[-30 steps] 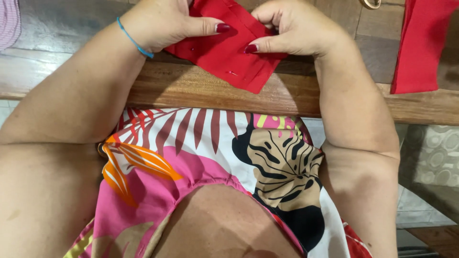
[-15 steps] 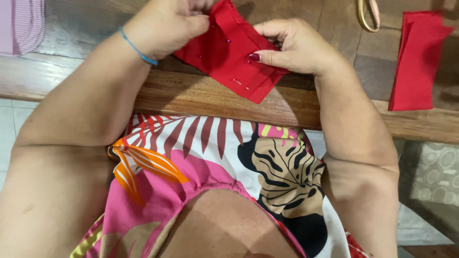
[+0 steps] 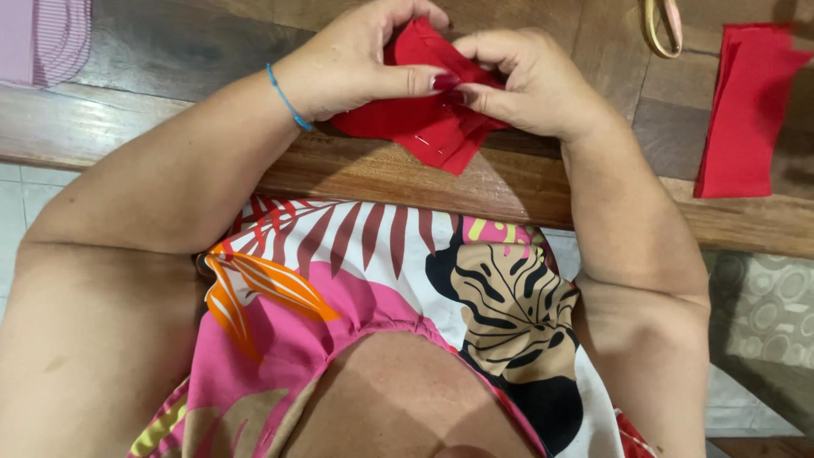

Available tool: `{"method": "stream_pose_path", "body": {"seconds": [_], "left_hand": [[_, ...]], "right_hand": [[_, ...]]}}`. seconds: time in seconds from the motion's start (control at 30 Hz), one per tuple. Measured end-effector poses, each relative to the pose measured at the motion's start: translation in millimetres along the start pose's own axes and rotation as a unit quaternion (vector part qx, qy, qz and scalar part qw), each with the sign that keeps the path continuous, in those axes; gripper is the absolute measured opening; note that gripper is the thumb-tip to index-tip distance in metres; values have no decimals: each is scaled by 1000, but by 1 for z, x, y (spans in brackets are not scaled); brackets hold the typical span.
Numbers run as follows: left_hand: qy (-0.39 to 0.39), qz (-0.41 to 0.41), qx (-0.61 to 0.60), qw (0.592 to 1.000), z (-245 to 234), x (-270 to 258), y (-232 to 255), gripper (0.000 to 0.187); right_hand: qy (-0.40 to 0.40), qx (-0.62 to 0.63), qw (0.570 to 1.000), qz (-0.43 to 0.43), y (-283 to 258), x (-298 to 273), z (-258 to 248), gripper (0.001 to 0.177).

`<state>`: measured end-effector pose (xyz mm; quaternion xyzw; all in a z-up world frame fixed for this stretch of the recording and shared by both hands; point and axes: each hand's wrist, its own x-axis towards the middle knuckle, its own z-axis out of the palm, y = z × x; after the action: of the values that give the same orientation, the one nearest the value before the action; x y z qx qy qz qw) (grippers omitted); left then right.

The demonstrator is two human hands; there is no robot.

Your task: The person cuts a red piece of fabric using shears and then folds and aligns the cut fabric sections by hand on a wooden table.

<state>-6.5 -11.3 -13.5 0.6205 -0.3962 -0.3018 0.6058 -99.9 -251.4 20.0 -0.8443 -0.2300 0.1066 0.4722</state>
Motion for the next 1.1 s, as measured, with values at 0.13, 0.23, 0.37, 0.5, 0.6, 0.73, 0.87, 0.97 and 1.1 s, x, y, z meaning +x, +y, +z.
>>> {"method": "stream_pose_path", "body": {"seconds": [0.13, 0.23, 0.37, 0.5, 0.6, 0.73, 0.87, 0.97, 1.1], "left_hand": [[-8, -97, 38, 994, -2, -2, 8, 33], [-6, -147, 6, 989, -3, -1, 8, 32], [-30, -155, -2, 987, -5, 3, -1, 35], [-69, -140, 140, 978, -3, 9, 0, 27], [-54, -142, 141, 978, 2, 11, -5, 29], [-34, -132, 98, 986, 4, 11, -10, 26], [-11, -140, 46, 989, 3, 9, -15, 39], [1, -113, -51, 992, -3, 9, -21, 22], [13, -155, 72, 985, -12, 9, -33, 15]], "right_hand": [[14, 2, 1000, -12, -4, 1, -2, 26], [23, -8, 1000, -6, -5, 0, 0, 28], [34, -3, 999, -8, -5, 1, 3, 25], [73, -23, 997, -3, -5, 2, 6, 27], [81, -11, 997, 7, -6, 2, 8, 25], [75, 4, 997, -2, -11, 4, 6, 32], [41, 37, 998, -2, -10, -1, -1, 57], [32, 31, 999, -3, -3, -4, -3, 69], [33, 90, 989, 113, 30, -6, -2, 39]]}}
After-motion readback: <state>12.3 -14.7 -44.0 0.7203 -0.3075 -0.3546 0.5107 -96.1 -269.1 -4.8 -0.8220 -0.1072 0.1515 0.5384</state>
